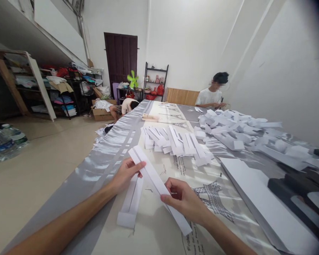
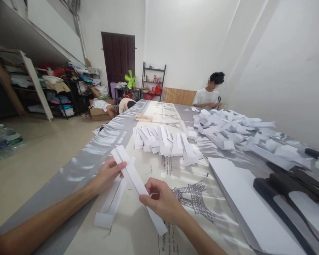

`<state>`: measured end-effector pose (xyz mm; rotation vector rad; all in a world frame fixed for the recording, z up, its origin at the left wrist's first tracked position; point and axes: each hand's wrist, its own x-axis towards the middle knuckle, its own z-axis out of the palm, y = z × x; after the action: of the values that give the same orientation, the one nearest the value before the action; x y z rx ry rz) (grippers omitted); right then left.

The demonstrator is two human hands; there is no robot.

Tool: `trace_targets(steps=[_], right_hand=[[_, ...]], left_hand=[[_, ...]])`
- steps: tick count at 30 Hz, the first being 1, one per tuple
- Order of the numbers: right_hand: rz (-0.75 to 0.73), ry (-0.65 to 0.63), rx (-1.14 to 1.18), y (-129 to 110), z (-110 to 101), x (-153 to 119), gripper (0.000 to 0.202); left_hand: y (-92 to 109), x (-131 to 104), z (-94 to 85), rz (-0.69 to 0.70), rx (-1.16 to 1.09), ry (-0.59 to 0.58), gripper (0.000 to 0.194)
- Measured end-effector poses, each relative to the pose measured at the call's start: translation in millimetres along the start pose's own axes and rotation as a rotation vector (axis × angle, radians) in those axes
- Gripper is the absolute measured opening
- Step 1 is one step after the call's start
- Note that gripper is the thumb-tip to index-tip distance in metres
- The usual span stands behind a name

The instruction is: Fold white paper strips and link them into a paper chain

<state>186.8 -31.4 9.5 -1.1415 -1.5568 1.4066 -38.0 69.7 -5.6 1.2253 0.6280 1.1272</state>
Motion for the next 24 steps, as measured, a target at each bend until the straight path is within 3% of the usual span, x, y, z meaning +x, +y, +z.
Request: trace_targets(steps=[5,14,20,24], right_hand=[[-0.018,0.005,0.063,-7.1,1.3,-3.2,0.033],[0.137,-0.104,0.166,-4.7,4.6,-2.9,0.042],[0.168,-0.162,0.082,-0.8,2.0,0.0,0.026],[0.159,-0.080,0.022,1.6,3.2,1.0,0.023]], left_hand=[[0.4,-4.2,5.4,-0.001,0.033,0.048,0.035],[10.0,-3.7,14.5,-0.036,0.084,0.216,0.046],[4.1,7.3,-3.8,0.042,0.158,0.312,0.045],[0.0,12.9,-15.0,0.057,0.154,0.342,0.046]])
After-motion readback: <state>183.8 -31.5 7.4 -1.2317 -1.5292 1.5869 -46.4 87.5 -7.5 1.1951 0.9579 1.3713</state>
